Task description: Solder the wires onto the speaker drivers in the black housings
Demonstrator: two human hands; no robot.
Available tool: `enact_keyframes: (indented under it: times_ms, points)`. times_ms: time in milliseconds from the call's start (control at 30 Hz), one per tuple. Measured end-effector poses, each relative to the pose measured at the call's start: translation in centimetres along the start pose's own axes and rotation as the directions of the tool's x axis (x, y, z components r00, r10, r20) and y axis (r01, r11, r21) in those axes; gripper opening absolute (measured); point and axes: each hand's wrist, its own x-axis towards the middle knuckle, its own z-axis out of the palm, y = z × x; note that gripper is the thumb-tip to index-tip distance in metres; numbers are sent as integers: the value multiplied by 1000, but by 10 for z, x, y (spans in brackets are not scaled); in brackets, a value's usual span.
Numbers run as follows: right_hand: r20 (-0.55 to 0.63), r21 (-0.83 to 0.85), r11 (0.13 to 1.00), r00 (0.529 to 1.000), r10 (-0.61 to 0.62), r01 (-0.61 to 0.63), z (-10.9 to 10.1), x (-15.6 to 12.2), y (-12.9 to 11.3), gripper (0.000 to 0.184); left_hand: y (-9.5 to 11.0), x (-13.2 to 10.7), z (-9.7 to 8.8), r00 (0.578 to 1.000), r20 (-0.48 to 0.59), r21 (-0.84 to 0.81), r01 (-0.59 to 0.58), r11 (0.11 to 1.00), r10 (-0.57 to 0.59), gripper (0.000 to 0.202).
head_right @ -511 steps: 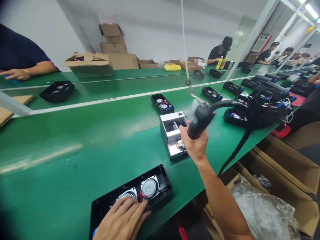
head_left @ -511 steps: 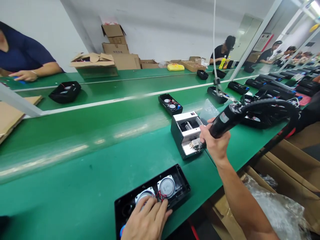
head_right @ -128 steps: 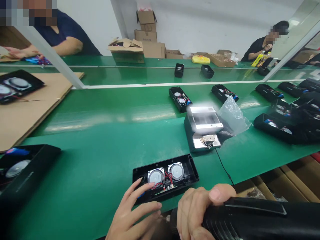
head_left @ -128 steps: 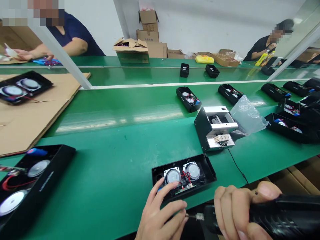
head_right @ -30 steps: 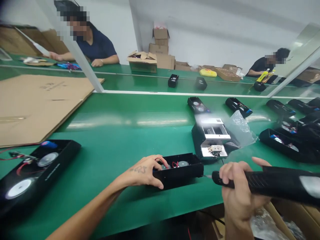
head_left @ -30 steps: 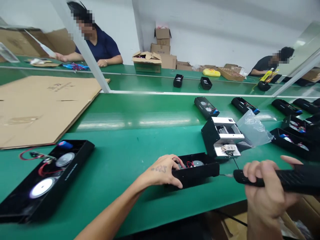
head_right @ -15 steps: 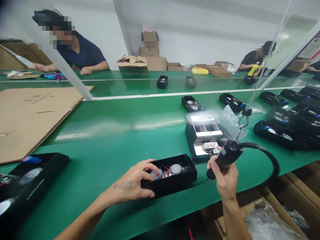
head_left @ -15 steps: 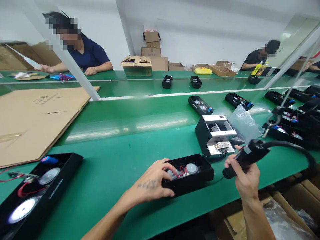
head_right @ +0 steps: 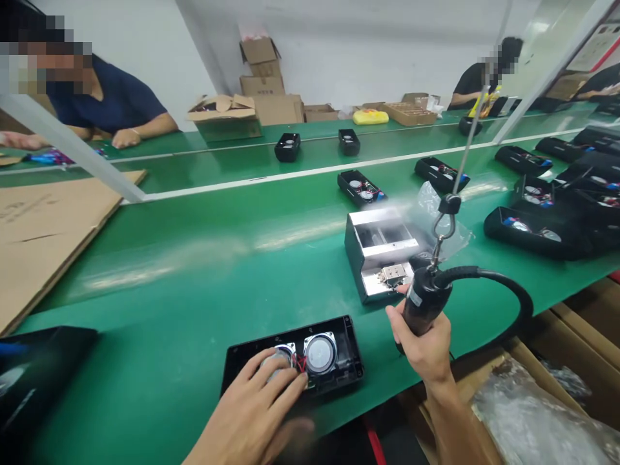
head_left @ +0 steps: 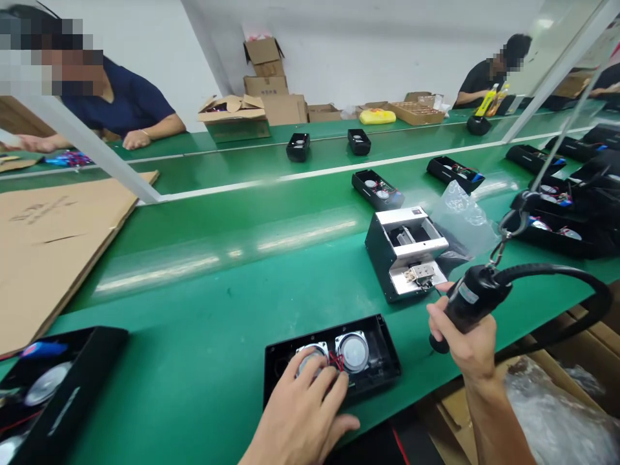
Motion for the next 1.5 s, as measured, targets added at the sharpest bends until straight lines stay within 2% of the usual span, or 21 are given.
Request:
enact_keyframes:
  times_ms: [67, 233, 333, 433, 500, 533, 633, 700, 767, 900, 1000, 1100, 1200, 1267, 1367, 1500]
  points:
    - [-9, -19, 1000, 1000, 7, -7, 0, -1, -1, 33, 0, 5, 9, 1000, 25, 55, -8, 998, 6, 40]
    - [-67, 1, 999, 997, 39, -39, 1, -7, -1, 43, -4, -2, 18, 995, -16, 52, -95, 994, 96, 26]
    - [-83, -16, 999, 996, 41, -42, 2, -9, -2, 38, -5, -6, 17, 995, -9, 41, -101, 994, 102, 19]
    - [-50, -39, 999, 998, 27, -29, 2, -3, -10, 30, -5, -8, 18, 998, -28, 46, -59, 997, 61, 10]
    - [-73, 46, 999, 997, -20, 23, 3, 8, -23, 25, -5, -6, 21, 998, -55, 52, -27, 998, 30, 7]
    - [-120, 109, 991, 991, -66, 79, 5, 16, -31, 24, -4, -4, 22, 998, -59, 57, -19, 998, 23, 8]
    - [-322, 189, 933, 917, -235, 306, 13, 48, -55, 28, 0, 6, 26, 998, -43, 104, -45, 994, 50, 8]
    - [-366, 136, 914, 876, -312, 383, 22, 69, -63, 29, 3, 14, 29, 997, -49, 143, -58, 988, 66, 21]
    - [-330, 66, 924, 882, -337, 378, 31, 85, -62, 25, 7, 18, 31, 996, -55, 168, -65, 984, 75, 33]
    - [-216, -37, 960, 936, -279, 278, 38, 96, -49, 27, 9, 17, 36, 997, -46, 171, -48, 984, 56, 39]
    - [-60, -83, 986, 987, -152, 147, 33, 87, -45, 31, 8, 13, 37, 999, -18, 158, -32, 987, 35, 34]
    - [100, -15, 999, 994, -35, 37, 26, 66, -51, 33, 9, 10, 39, 1000, 18, 157, -20, 987, 18, 25]
    - [119, 257, 963, 986, -119, 85, 21, 37, -65, 48, 13, 6, 48, 999, -26, 144, 39, 989, -36, 26]
    - [79, 401, 903, 976, -201, 154, 21, 18, -75, 45, 15, 3, 55, 996, -52, 137, 78, 988, -71, 27]
    - [80, 483, 856, 964, -254, 186, 28, -8, -82, 27, 16, -1, 62, 995, -46, 119, 95, 988, -90, 28]
    - [247, 485, 869, 938, -245, 100, 42, -31, -75, 30, 16, 0, 62, 992, -79, 96, 109, 989, -102, 31]
